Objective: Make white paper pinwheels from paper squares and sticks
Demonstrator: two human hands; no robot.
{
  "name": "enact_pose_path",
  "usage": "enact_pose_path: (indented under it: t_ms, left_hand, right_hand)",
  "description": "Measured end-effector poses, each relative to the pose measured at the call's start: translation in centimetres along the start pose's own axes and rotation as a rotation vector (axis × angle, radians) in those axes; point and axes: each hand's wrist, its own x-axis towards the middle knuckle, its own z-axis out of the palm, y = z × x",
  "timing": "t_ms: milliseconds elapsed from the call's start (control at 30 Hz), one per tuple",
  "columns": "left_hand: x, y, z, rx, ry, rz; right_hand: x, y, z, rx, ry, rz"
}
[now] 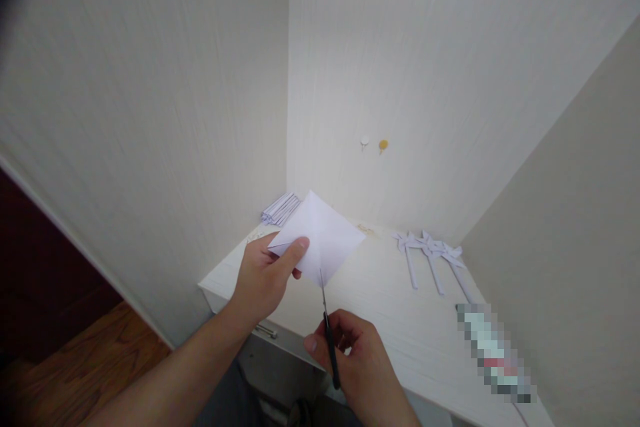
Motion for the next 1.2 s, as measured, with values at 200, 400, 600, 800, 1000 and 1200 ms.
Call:
enact_pose_path:
  t_ms: [200,400,600,800,1000,1200]
  left_hand:
    - [-0.01,0.12,-0.04,0.02,0.009,0.006]
    - [-0.17,0.17,0.08,0.039,0.012,0.024]
    - [-0.31,0.12,0.21,0.065,0.009,0.045]
    - [-0.4,-0.12,0.31,0.064,0.003,0.056]
    - [-0.46,-0.06,0.38,0.071,0.007,0.073]
    - [-0.33,-0.1,0.38,0.052,0.002,0.068]
  right_hand:
    - [-0.03,-0.06,0.19,0.049,-0.013,-0.002]
    - [-0.13,-0.04,0.1,0.057,-0.018,0.033]
    - [-0.26,-0.25,0.09,0.06,-0.051,0.073]
    - [-0.24,-0.03,-0.1,-0.008,-0.038,0.1]
    - [-0.48,-0.03,-0.35,-0.063,-0.031,0.107]
    - [-0.43,0.17,-0.39,-0.037,-0.03,0.103]
